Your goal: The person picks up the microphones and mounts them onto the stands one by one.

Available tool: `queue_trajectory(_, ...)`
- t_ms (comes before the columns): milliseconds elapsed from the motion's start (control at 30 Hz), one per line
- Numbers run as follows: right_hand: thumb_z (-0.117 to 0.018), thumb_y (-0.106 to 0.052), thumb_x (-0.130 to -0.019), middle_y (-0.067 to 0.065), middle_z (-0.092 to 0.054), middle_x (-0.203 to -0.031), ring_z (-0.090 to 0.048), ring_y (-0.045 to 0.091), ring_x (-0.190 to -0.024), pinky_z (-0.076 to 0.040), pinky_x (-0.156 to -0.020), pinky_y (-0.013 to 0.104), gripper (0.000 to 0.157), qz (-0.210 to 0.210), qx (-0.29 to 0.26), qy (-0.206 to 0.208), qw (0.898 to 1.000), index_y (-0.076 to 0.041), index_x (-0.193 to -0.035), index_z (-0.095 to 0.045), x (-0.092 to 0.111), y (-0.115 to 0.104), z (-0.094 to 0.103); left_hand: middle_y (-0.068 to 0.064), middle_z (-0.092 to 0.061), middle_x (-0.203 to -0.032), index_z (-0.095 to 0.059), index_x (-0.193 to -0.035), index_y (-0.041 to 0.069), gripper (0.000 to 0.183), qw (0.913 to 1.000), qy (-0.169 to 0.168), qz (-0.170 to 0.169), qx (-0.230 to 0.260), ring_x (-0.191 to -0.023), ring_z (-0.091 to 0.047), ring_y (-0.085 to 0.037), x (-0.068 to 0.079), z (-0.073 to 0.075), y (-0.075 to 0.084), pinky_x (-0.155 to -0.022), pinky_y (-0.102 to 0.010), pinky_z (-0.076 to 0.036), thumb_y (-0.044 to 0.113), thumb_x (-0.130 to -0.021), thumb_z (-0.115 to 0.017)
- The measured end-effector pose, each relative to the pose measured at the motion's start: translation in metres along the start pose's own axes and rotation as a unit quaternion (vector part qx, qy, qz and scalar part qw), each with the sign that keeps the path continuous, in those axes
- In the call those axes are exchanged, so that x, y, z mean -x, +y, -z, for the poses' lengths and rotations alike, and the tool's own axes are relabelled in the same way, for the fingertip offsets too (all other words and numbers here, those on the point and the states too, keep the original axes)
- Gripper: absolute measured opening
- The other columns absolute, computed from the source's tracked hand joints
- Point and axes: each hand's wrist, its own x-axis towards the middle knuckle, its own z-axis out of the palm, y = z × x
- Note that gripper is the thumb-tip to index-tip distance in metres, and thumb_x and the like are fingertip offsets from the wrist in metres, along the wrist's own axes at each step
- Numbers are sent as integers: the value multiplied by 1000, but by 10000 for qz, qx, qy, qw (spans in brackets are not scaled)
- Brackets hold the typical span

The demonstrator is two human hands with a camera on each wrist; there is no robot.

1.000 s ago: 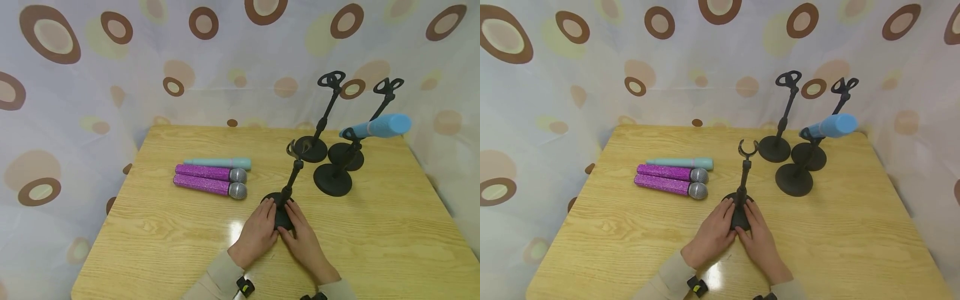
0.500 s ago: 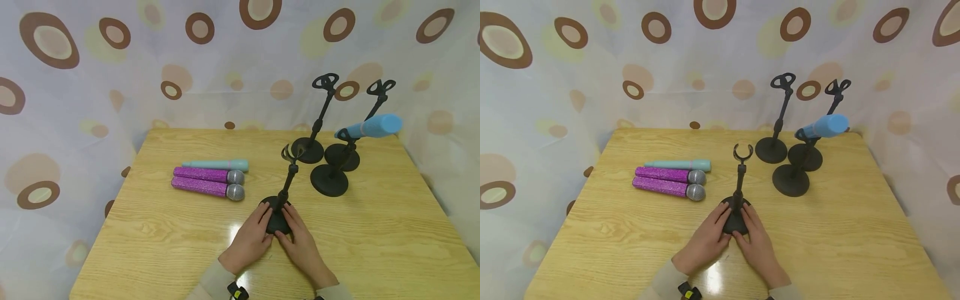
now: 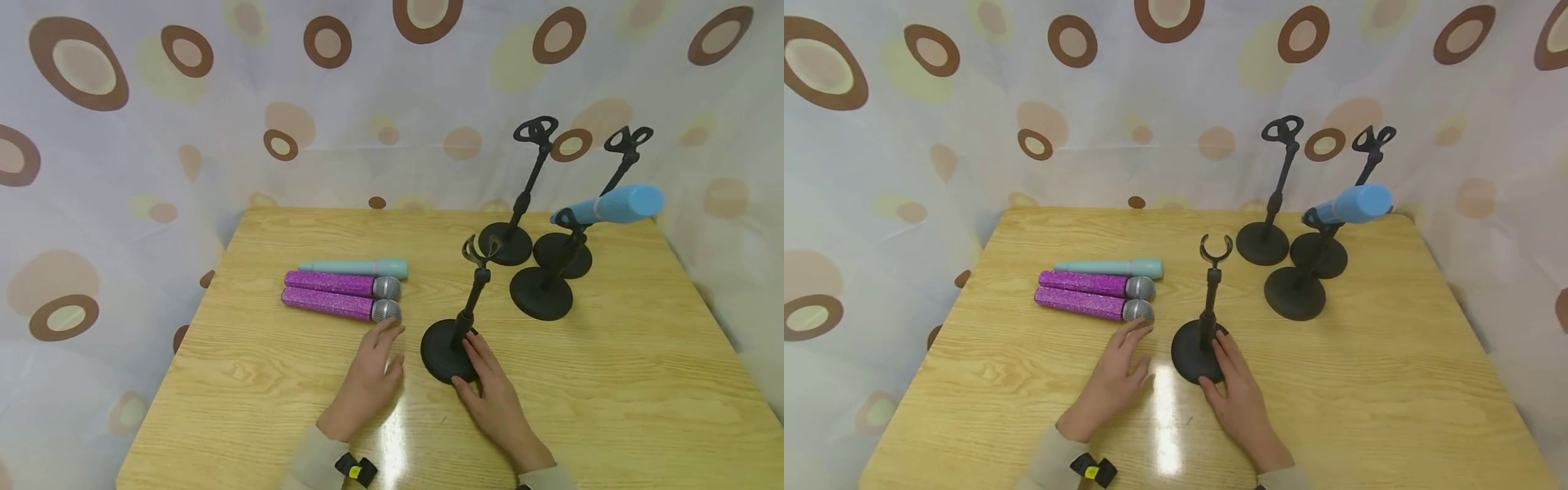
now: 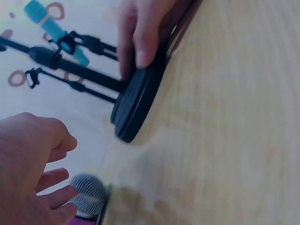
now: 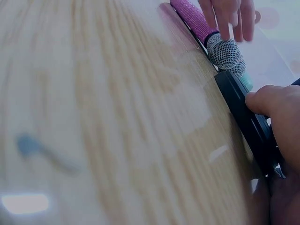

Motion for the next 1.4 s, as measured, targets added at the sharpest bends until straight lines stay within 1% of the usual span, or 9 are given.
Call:
queue_trajectory(67,-57,-37,-86,-5,-20,-148,-19,18,-137,-32,-103,42,62,-7,-7,-35,10000,-13,-138,-34,0,0,0,-14,-45,-129,-49,-123,3,46,9995,288,-66,-100,-120,-43,-26,-4,8,-8,-100,-35,-39,4,-79,-62)
queue_trajectory(167,-56,-37,-87,-5,-19,-149,-18,18,-137,-32,-103,42,61,-38,-48,-66,10000,-13,-139,-34,0,-1,1,-15,-47,-125,-51,-120,1,44,9982,532,-29,-276,-117,-45,-26,-9,19,-19,-99,-36,-40,2,-77,-63)
queue_trajectory(367,-55,-37,-87,-5,-19,-149,-18,18,-137,-31,-104,42,61,-88,-52,-108,9999,-12,-138,-34,0,-2,1,-17,-47,-123,-52,-119,1,43,9955,608,130,-721,-116,-43,-29,-17,35,-41,-99,-38,-38,1,-76,-62)
queue_trajectory(633,-56,-35,-87,-7,-18,-149,-18,19,-137,-31,-103,43,60,-56,-55,-92,9999,-13,-138,-34,0,-2,0,-19,-50,-118,-54,-116,-2,44,9815,751,18,-1761,-112,-45,-33,-14,36,-67,-102,-42,-34,-2,-73,-60)
queue_trajectory(867,-56,-35,-87,-2,-20,-149,-20,22,-137,-32,-101,45,61,65,51,-50,10000,-12,-138,-34,-1,-2,1,-17,-50,-108,-56,-114,3,36,9714,930,159,-2181,-99,-45,-32,-10,33,-71,-88,-39,-39,0,-78,-57)
queue_trajectory(1033,-57,-34,-87,0,-22,-148,-21,23,-136,-31,-102,42,61,160,30,-48,9999,-11,-139,-34,0,-1,1,-17,-51,-105,-55,-104,0,23,9694,1159,100,-2161,-97,-45,-32,-8,32,-72,-93,-44,-36,0,-84,-44)
queue_trajectory(1100,-57,-34,-87,0,-22,-148,-21,23,-136,-32,-102,41,61,172,45,-29,9998,-12,-138,-34,0,-1,0,-16,-51,-107,-53,-102,1,22,9729,1050,246,-2044,-103,-45,-31,-7,32,-72,-101,-45,-32,-1,-85,-40)
queue_trajectory(1233,-58,-33,-86,0,-21,-148,-21,23,-136,-32,-101,44,62,145,33,-20,9999,-11,-138,-34,0,0,-1,-11,-52,-104,-51,-102,3,26,9780,762,452,-1890,-107,-47,-27,-6,33,-73,-105,-44,-29,-7,-81,-40)
queue_trajectory(1400,-57,-35,-87,-3,-20,-149,-20,21,-137,-32,-102,45,61,56,62,-35,10000,-12,-139,-34,-1,2,-3,-12,-53,-103,-54,-109,5,33,9780,860,111,-1899,-103,-47,-29,-6,33,-75,-103,-48,-30,-6,-81,-40)
